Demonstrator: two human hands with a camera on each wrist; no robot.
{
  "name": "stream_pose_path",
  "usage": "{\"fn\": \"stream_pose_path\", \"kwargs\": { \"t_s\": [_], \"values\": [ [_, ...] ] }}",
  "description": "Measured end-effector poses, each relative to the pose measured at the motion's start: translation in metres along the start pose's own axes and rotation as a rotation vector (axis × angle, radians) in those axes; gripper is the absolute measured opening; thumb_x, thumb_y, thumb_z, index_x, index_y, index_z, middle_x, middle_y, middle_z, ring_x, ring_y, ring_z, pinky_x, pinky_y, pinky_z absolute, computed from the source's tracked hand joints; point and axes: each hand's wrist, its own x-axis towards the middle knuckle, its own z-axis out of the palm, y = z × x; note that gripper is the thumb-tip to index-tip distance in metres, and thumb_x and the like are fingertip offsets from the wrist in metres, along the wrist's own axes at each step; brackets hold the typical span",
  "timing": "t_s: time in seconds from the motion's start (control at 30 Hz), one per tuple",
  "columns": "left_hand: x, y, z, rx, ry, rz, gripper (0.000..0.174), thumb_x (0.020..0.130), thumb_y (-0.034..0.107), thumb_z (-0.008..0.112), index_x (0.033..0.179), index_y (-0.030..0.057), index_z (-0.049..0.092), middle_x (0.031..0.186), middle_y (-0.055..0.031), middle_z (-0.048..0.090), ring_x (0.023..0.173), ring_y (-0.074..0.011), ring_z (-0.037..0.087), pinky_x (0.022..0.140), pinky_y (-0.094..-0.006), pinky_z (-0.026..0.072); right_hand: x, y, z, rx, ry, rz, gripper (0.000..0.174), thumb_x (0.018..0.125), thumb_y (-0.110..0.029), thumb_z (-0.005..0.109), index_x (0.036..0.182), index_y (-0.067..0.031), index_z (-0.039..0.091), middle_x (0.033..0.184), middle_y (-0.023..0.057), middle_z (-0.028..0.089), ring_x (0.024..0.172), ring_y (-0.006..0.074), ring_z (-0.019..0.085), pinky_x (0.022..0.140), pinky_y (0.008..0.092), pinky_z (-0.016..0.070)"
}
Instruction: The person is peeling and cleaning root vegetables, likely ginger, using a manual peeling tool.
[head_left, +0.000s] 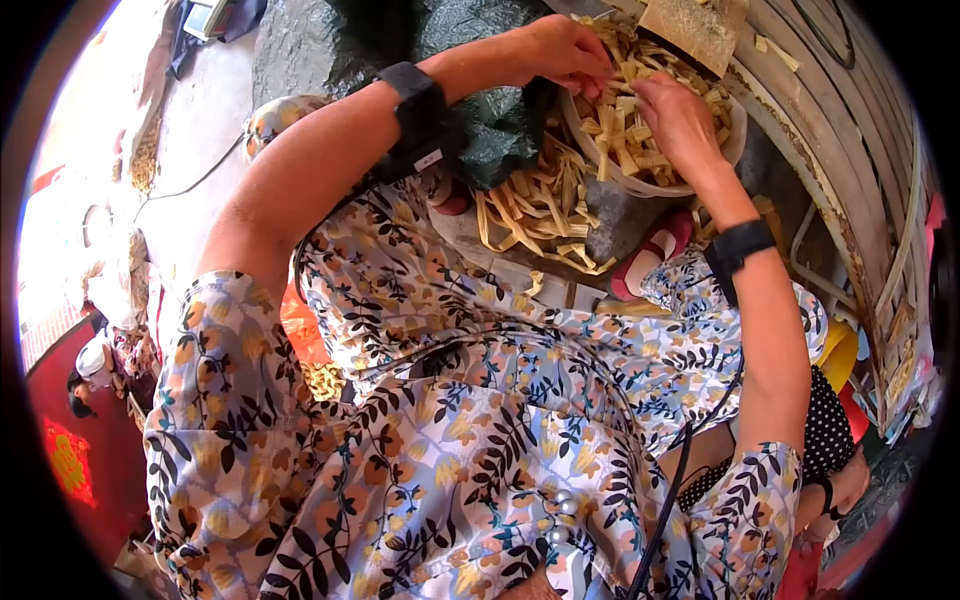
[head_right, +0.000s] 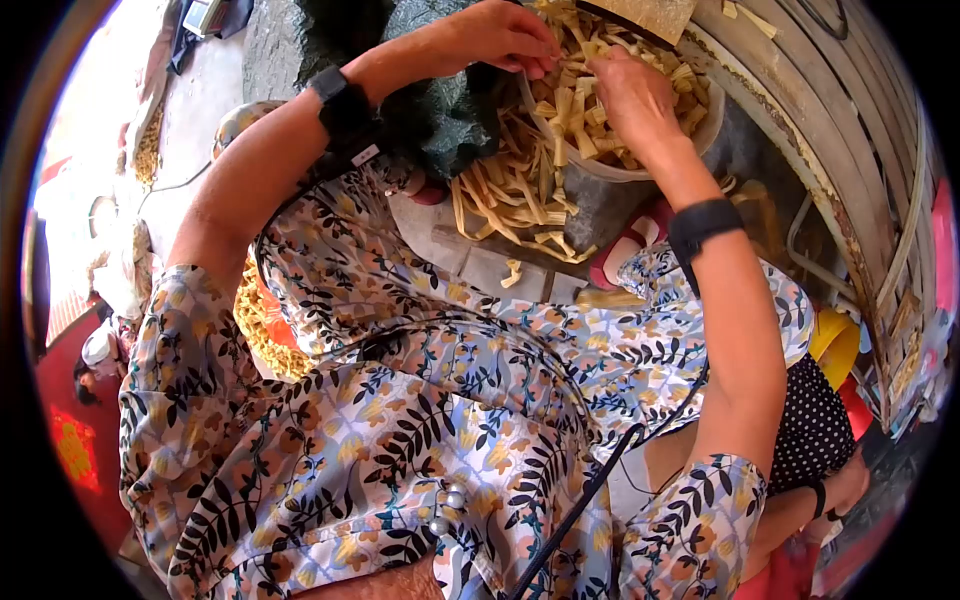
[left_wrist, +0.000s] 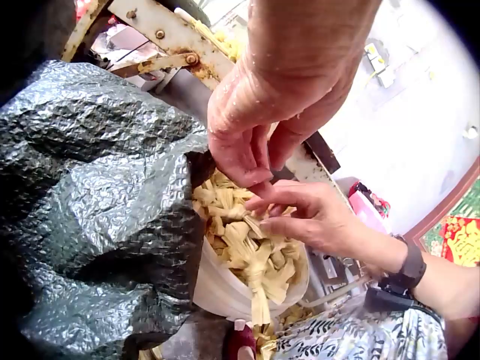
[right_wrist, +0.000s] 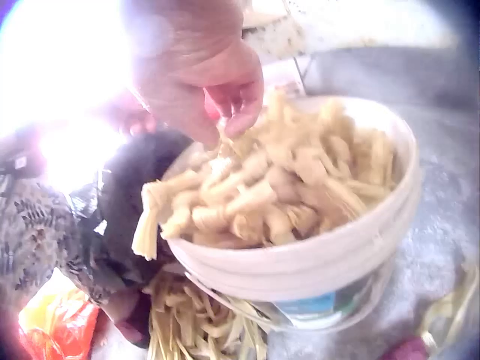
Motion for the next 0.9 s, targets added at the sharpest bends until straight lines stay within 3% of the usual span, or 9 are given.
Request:
{"fn": "stream_pose_path", "kwargs": {
  "t_s": [0.2, 0.3, 0.37, 0.53, 0.63, 0.67, 0.8, 0.87, 0.9],
  "values": [
    [-0.019, 0.005, 0.007, 0.226, -0.227, -0.091, 0.016, 0.081, 0.014, 0.055, 0.091, 0.0022, 0.057, 0.074, -0.004, 0.063, 0.065, -0.0098, 0.062, 0.059, -0.0233, 0.0485, -0.028, -0.04, -0.006, 0.154, -0.132, 0.038, 0.019, 0.074, -0.011, 0.058, 0.092, -0.0086, 0.059, 0.077, 0.0149, 0.059, 0.072, 0.0323, 0.059, 0.065, 0.04, 0.0476],
    [-0.005, -0.022, 0.034, 0.452, -0.184, 0.169, 0.018, 0.073, 0.008, 0.059, 0.089, 0.0, 0.055, 0.069, -0.0079, 0.062, 0.057, -0.0136, 0.061, 0.053, -0.0274, 0.0483, -0.017, -0.047, 0.01, 0.105, -0.321, 0.221, 0.018, 0.072, -0.012, 0.062, 0.09, -0.009, 0.059, 0.081, 0.0157, 0.06, 0.076, 0.0322, 0.059, 0.066, 0.0392, 0.0474],
    [0.004, -0.026, 0.037, 0.569, -0.06, 0.259, 0.021, 0.07, 0.007, 0.063, 0.086, -0.0008, 0.053, 0.068, -0.0099, 0.062, 0.057, -0.0156, 0.061, 0.053, -0.0291, 0.0483, -0.015, -0.02, 0.032, 0.309, -0.246, 0.155, 0.017, 0.073, -0.013, 0.061, 0.089, -0.0082, 0.056, 0.078, 0.0157, 0.059, 0.076, 0.033, 0.058, 0.065, 0.0388, 0.0466],
    [0.02, -0.042, 0.043, 0.634, 0.014, 0.378, 0.025, 0.069, 0.011, 0.067, 0.087, -0.0006, 0.053, 0.061, -0.0091, 0.06, 0.058, -0.0173, 0.062, 0.051, -0.029, 0.0476, -0.007, -0.013, 0.075, 0.222, -0.095, 0.209, 0.022, 0.072, -0.018, 0.063, 0.088, -0.0048, 0.055, 0.085, 0.0164, 0.06, 0.079, 0.0345, 0.057, 0.065, 0.0388, 0.0446],
    [0.022, -0.046, 0.042, 0.518, 0.082, 0.126, 0.025, 0.066, 0.018, 0.068, 0.083, 0.0028, 0.058, 0.061, -0.009, 0.061, 0.058, -0.0201, 0.063, 0.056, -0.0304, 0.0498, -0.003, -0.015, 0.077, 0.158, -0.206, 0.302, 0.02, 0.075, -0.018, 0.06, 0.089, -0.0054, 0.055, 0.082, 0.0168, 0.06, 0.076, 0.035, 0.057, 0.063, 0.0392, 0.0446],
    [0.043, -0.067, 0.044, 0.63, 0.063, 0.27, 0.023, 0.069, 0.018, 0.066, 0.085, 0.0027, 0.059, 0.059, -0.007, 0.062, 0.053, -0.0158, 0.062, 0.054, -0.028, 0.0498, -0.009, -0.016, 0.072, 0.247, -0.195, 0.318, 0.017, 0.078, -0.019, 0.057, 0.088, -0.0053, 0.056, 0.079, 0.0172, 0.06, 0.073, 0.0353, 0.057, 0.061, 0.0399, 0.0445],
    [0.017, -0.018, 0.034, 0.419, -0.018, 0.142, 0.029, 0.075, 0.024, 0.063, 0.092, 0.0007, 0.059, 0.072, -0.0066, 0.065, 0.059, -0.0103, 0.061, 0.058, -0.0239, 0.0488, -0.013, -0.052, 0.011, -0.051, -0.279, 0.339, 0.016, 0.083, -0.016, 0.049, 0.09, -0.0036, 0.056, 0.089, 0.0181, 0.058, 0.083, 0.0342, 0.057, 0.068, 0.0422, 0.0456],
    [-0.002, 0.009, 0.026, 0.378, -0.005, 0.304, 0.013, 0.07, 0.014, 0.055, 0.072, 0.0018, 0.06, 0.058, -0.0061, 0.06, 0.05, -0.0135, 0.057, 0.05, -0.0264, 0.046, -0.013, -0.081, -0.008, 0.11, -0.206, 0.297, 0.014, 0.082, -0.014, 0.049, 0.086, -0.0023, 0.056, 0.084, 0.0183, 0.058, 0.078, 0.0351, 0.057, 0.067, 0.0427, 0.0453],
    [-0.009, 0.018, 0.021, 0.359, 0.006, 0.382, 0.013, 0.067, 0.009, 0.051, 0.062, 0.0023, 0.061, 0.05, -0.0058, 0.057, 0.046, -0.0151, 0.055, 0.047, -0.0276, 0.0446, -0.028, -0.074, 0.016, 0.164, -0.152, 0.032, 0.011, 0.077, -0.012, 0.051, 0.082, -0.0029, 0.055, 0.072, 0.0174, 0.057, 0.068, 0.036, 0.055, 0.062, 0.0446, 0.0443]
  ]
}}
